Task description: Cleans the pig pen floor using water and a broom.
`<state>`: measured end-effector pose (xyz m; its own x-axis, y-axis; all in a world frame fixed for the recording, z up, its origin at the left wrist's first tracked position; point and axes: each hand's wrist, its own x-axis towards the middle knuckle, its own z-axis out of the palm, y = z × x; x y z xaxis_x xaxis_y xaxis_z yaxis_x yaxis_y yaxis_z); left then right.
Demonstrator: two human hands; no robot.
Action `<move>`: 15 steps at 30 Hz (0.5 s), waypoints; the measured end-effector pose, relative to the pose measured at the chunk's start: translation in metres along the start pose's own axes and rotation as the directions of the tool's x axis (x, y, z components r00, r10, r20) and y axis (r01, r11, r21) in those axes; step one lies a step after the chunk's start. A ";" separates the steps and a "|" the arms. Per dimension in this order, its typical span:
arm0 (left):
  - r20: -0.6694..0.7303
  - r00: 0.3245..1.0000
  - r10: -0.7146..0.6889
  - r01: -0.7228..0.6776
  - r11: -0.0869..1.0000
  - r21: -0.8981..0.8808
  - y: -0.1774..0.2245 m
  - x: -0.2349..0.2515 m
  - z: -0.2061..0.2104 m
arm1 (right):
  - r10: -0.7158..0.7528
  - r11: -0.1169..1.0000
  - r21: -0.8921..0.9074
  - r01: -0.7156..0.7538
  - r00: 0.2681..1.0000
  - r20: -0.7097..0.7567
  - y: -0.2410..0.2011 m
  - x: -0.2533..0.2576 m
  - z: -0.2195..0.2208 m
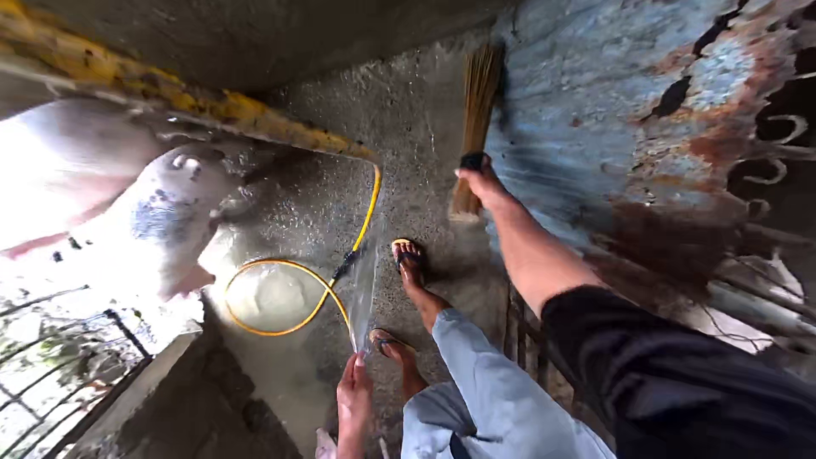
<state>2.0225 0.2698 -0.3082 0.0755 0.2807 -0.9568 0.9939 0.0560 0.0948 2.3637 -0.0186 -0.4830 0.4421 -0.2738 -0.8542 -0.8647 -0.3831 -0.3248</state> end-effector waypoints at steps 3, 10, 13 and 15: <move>-0.013 0.986 -0.164 0.149 0.923 -0.355 -0.011 -0.005 0.013 | 0.066 0.901 -0.428 0.066 0.956 0.286 -0.013 -0.006 0.090; 0.154 0.962 -0.224 0.267 0.668 -0.695 -0.046 -0.069 -0.014 | -0.006 0.871 -0.409 0.274 0.837 0.547 0.029 -0.079 0.064; 0.145 0.955 -0.258 0.284 0.667 -0.689 -0.091 -0.091 -0.038 | -0.018 0.967 -0.241 0.087 0.960 0.278 0.042 -0.101 0.031; 0.092 0.952 -0.292 0.274 0.678 -0.682 -0.130 -0.093 -0.051 | 0.036 0.988 -0.151 -0.022 0.996 0.088 0.057 -0.104 0.043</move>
<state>1.8821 0.2851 -0.2172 -0.2115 0.1630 -0.9637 0.6399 0.7684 -0.0105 2.2582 0.0255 -0.4303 0.3884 -0.2088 -0.8975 -0.8286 -0.5054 -0.2410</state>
